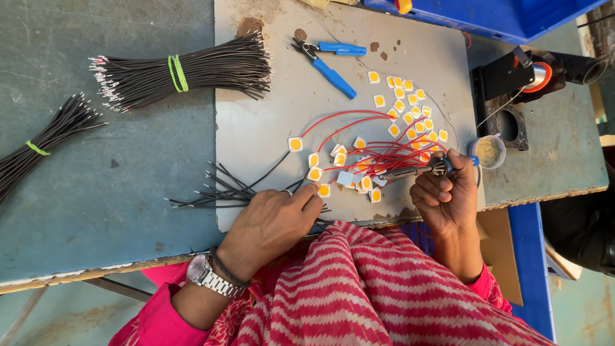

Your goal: The person solders black wires to square LED modules on a workbench. They strip wire ends, apply flux, and use a soldering iron to attach each wire to the LED contacts, then place the finished units aside.

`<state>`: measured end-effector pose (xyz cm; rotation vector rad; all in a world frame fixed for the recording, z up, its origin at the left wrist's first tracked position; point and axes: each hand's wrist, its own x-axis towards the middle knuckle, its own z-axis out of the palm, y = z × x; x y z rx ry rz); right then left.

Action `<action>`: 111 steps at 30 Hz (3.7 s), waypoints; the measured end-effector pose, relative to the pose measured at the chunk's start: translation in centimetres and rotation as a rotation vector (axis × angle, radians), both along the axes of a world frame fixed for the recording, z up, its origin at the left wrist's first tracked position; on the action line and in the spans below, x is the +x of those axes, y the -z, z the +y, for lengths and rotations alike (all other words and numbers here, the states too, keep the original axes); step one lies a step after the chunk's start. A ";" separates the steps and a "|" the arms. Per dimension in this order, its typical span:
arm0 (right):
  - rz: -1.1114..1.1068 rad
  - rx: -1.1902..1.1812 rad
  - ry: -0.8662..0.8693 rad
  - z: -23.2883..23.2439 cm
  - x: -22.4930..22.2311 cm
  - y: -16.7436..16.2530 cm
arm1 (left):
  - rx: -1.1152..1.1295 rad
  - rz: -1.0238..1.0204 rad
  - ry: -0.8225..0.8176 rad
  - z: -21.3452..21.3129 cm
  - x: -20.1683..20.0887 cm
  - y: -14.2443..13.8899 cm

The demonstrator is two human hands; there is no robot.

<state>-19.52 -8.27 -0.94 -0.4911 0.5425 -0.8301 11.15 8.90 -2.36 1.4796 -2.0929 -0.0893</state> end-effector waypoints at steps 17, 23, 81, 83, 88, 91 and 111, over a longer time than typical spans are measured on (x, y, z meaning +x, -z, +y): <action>0.387 -0.705 0.474 0.9 -0.8 -0.7 | 0.019 0.010 0.011 -0.3 0.1 0.0; 0.722 -0.914 0.371 -2.2 3.8 -2.3 | 0.048 0.026 0.022 -0.4 -0.2 0.0; 0.531 -0.876 0.290 3.5 -0.7 -0.9 | -0.031 0.005 -0.024 0.4 -0.3 0.1; 0.623 -0.980 0.254 4.6 -0.7 -1.0 | -0.028 -0.009 -0.025 0.5 -0.3 0.1; 0.818 -1.159 0.151 5.2 -0.3 -1.5 | -0.009 -0.018 -0.016 0.5 -0.3 0.1; 0.810 -1.222 0.122 4.8 -0.2 -1.3 | -0.008 -0.001 -0.011 0.5 -0.3 0.2; 0.879 -1.526 -0.087 4.4 2.5 -4.6 | 0.043 -0.005 0.000 0.3 -0.2 0.3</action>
